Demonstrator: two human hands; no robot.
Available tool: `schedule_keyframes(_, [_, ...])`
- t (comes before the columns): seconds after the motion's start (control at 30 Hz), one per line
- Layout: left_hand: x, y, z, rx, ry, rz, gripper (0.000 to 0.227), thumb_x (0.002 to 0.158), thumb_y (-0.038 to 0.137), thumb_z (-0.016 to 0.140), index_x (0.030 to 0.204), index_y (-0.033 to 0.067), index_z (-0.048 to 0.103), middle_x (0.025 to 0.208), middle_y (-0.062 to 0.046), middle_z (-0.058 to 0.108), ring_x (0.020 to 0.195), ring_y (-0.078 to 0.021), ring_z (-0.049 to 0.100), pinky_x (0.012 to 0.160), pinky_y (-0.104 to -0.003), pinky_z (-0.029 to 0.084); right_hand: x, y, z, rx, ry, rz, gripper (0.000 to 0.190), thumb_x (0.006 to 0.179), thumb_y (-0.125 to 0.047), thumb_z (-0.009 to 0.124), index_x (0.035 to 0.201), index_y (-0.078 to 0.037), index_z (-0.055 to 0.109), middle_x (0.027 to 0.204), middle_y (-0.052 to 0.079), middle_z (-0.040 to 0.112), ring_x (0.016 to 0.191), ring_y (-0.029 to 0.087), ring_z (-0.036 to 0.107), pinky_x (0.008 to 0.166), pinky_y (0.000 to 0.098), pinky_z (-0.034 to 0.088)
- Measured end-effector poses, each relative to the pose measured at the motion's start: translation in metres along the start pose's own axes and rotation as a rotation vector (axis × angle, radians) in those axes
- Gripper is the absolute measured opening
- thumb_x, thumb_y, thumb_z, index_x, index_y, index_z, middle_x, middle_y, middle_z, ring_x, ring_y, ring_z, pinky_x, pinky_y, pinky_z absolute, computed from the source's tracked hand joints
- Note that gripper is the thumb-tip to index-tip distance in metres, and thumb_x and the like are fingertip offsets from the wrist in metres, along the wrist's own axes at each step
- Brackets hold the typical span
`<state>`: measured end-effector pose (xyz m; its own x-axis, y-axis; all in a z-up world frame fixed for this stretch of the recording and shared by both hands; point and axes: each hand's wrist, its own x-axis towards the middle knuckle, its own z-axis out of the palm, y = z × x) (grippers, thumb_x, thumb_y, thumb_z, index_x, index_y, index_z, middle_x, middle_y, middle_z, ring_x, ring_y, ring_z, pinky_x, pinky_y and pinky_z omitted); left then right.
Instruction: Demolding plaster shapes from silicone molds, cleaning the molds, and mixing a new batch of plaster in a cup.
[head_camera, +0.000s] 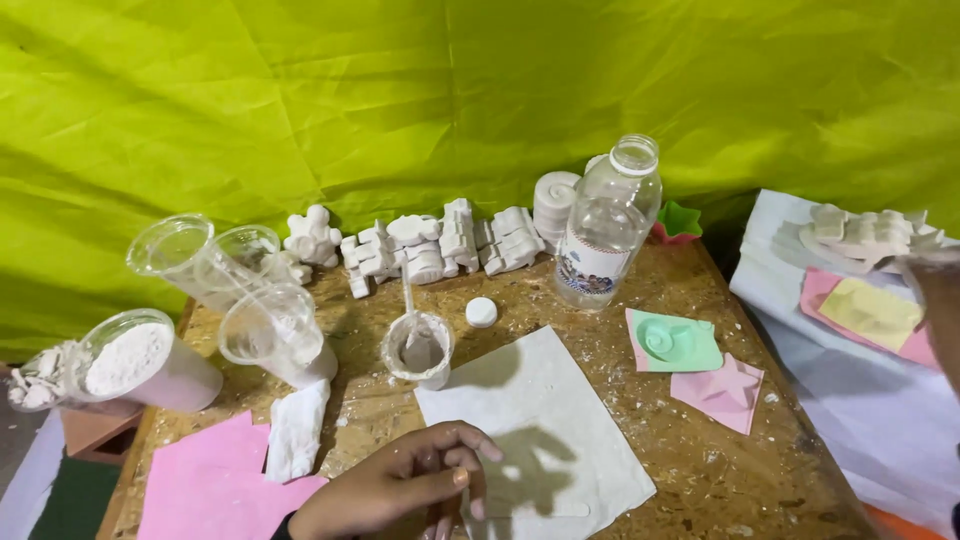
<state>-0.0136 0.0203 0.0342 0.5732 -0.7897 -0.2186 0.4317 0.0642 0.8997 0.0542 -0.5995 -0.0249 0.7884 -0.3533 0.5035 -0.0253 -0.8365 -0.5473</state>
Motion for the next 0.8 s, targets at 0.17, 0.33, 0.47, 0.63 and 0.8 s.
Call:
schedule_keyframes(0.17, [-0.009, 0.001, -0.004, 0.135, 0.027, 0.084, 0.028, 0.106, 0.013, 0.056, 0.128, -0.0025, 0.06, 0.089, -0.014, 0.071, 0.058, -0.0184, 0.068, 0.05, -0.026, 0.058, -0.088, -0.206, 0.008, 0.05, -0.137, -0.378, 0.01, 0.093, -0.01, 0.073, 0.101, -0.007, 0.079, 0.1, 0.011, 0.079, 0.087, 0.019, 0.075, 0.076, 0.031, 0.061])
schedule_keyframes(0.33, [-0.013, -0.004, -0.014, 0.116, 0.298, 0.309, 0.019, 0.102, 0.017, 0.063, 0.112, 0.0019, 0.068, 0.063, -0.011, 0.067, 0.044, -0.0173, 0.063, 0.039, -0.028, 0.054, -0.132, -0.24, 0.075, 0.3, -0.488, -0.077, 0.019, 0.086, -0.014, 0.072, 0.097, -0.015, 0.087, 0.109, -0.001, 0.082, 0.102, 0.013, 0.075, 0.1, 0.0262, 0.052])
schedule_keyframes(0.47, [-0.013, -0.006, -0.015, 0.252, 0.469, 0.664, 0.021, 0.106, 0.025, 0.055, 0.1, 0.0079, 0.066, 0.052, -0.002, 0.057, 0.038, -0.0107, 0.055, 0.055, -0.024, 0.053, -0.141, -0.256, 0.09, 0.354, -0.464, -0.494, 0.02, 0.092, -0.013, 0.065, 0.103, -0.016, 0.081, 0.107, 0.001, 0.082, 0.098, 0.016, 0.077, 0.091, 0.0285, 0.059])
schedule_keyframes(0.63, [0.004, -0.014, -0.021, 0.713, 1.134, 0.362, 0.075, 0.076, 0.048, 0.088, 0.126, 0.0112, 0.045, 0.096, -0.001, 0.041, 0.091, -0.0153, 0.043, 0.081, -0.029, 0.044, -0.136, -0.304, 0.09, 0.304, -0.617, -0.647, 0.036, 0.096, -0.006, 0.053, 0.127, -0.015, 0.07, 0.12, 0.005, 0.074, 0.111, 0.024, 0.069, 0.088, 0.0372, 0.055])
schedule_keyframes(0.8, [0.02, -0.016, -0.022, 0.853, 1.024, 0.498, 0.112, 0.068, 0.036, 0.097, 0.153, 0.0041, 0.031, 0.134, -0.024, 0.046, 0.128, -0.0428, 0.045, 0.108, -0.054, 0.038, -0.119, -0.349, 0.09, 0.46, -0.576, -0.514, 0.011, 0.089, -0.016, 0.074, 0.097, -0.01, 0.074, 0.088, 0.002, 0.074, 0.085, 0.018, 0.072, 0.079, 0.0335, 0.056])
